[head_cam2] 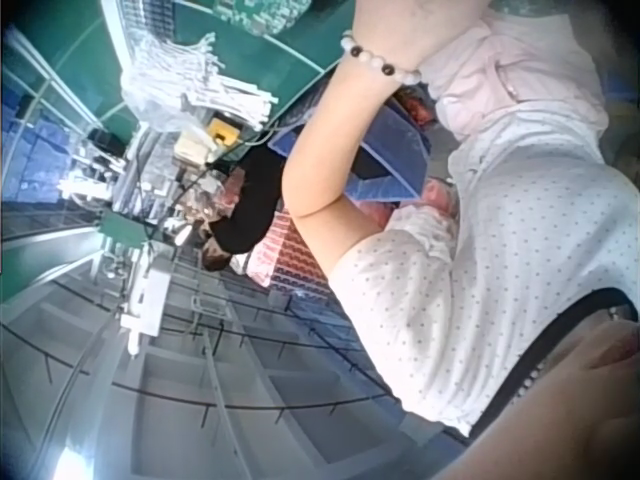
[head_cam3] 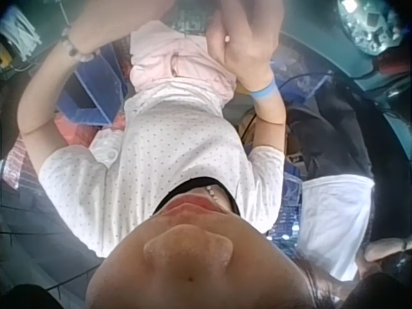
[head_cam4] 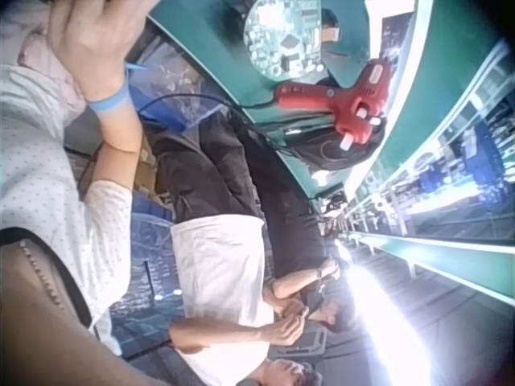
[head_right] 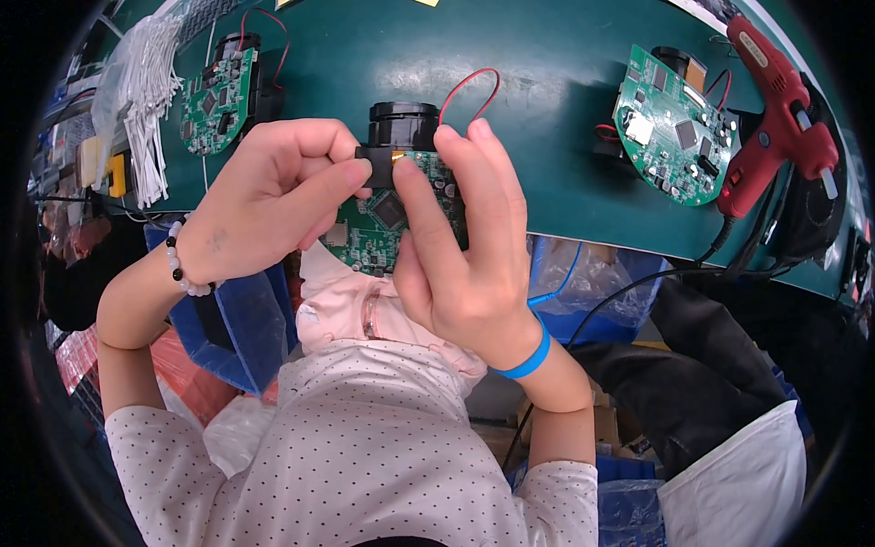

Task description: The person connects ribbon cables and black components to printed circuit boards by hand.

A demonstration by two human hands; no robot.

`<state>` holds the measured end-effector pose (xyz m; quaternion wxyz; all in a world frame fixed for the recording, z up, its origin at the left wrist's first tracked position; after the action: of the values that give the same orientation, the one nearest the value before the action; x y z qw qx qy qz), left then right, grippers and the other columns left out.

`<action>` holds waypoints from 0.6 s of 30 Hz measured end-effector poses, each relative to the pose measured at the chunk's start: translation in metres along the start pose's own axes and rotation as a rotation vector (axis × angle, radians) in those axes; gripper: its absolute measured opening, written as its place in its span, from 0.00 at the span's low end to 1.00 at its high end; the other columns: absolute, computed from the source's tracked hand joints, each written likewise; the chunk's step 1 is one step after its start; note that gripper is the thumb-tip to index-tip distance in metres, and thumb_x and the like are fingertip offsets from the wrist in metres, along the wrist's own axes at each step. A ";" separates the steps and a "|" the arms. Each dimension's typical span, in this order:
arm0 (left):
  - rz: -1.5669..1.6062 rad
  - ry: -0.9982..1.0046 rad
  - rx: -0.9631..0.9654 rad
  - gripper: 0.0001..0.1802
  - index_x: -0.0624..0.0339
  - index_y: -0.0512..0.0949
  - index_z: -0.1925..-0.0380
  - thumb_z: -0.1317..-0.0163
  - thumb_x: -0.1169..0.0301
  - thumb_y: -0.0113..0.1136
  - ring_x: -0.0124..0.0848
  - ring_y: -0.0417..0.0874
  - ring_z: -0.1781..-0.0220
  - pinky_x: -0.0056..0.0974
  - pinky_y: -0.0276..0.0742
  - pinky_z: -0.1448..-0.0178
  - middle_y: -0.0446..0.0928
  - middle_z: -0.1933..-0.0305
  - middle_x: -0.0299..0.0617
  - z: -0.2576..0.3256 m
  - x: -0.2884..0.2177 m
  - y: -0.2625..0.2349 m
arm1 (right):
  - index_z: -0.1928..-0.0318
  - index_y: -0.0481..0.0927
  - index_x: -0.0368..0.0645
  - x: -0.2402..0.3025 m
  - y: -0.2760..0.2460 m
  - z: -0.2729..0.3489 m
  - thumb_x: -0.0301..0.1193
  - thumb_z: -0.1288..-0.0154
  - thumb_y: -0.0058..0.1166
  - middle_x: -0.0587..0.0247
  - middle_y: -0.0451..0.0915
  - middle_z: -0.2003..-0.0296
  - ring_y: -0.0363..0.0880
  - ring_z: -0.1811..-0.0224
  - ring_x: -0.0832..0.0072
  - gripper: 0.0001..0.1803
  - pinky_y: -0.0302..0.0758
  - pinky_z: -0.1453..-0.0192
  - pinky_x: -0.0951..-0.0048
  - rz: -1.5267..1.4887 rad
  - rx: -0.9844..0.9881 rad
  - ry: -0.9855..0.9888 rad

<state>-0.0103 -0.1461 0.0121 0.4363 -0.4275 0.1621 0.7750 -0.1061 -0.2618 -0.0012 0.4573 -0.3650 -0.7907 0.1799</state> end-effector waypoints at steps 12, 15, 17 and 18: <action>0.148 0.058 0.071 0.08 0.63 0.69 0.71 0.32 0.71 0.49 0.11 0.58 0.90 0.22 0.48 0.87 0.63 0.88 0.26 0.000 0.002 0.000 | 0.53 0.78 0.32 0.000 0.000 -0.001 0.18 0.61 0.53 0.41 0.68 0.48 0.69 0.46 0.40 0.27 0.69 0.42 0.50 0.003 -0.005 0.000; 0.133 0.050 0.074 0.08 0.63 0.69 0.71 0.33 0.71 0.49 0.11 0.58 0.90 0.22 0.48 0.87 0.63 0.88 0.26 -0.001 0.001 0.000 | 0.53 0.78 0.33 -0.001 0.001 0.000 0.18 0.62 0.53 0.41 0.68 0.48 0.69 0.46 0.40 0.27 0.69 0.43 0.51 0.000 -0.016 -0.002; 0.106 0.033 0.064 0.09 0.62 0.69 0.72 0.33 0.71 0.49 0.11 0.58 0.90 0.22 0.48 0.87 0.63 0.88 0.25 0.000 0.001 0.000 | 0.53 0.78 0.33 -0.001 0.002 0.001 0.18 0.62 0.53 0.41 0.68 0.48 0.69 0.46 0.40 0.27 0.69 0.43 0.51 0.000 -0.020 -0.001; 0.077 0.014 0.050 0.09 0.62 0.69 0.72 0.33 0.71 0.49 0.11 0.58 0.89 0.22 0.48 0.87 0.63 0.88 0.25 0.000 0.002 -0.001 | 0.54 0.78 0.33 -0.001 0.002 0.001 0.18 0.61 0.53 0.40 0.68 0.48 0.69 0.46 0.40 0.26 0.69 0.43 0.51 -0.009 -0.025 -0.002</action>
<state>-0.0103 -0.1448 0.0109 0.4155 -0.4154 0.2010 0.7838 -0.1057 -0.2611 -0.0033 0.4529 -0.3667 -0.7951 0.1683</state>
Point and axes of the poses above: each hand's wrist, its own z-axis away from the middle knuckle, its own y-axis out of the palm, x = y × z, the point moved 5 cm from there along -z, towards the middle knuckle
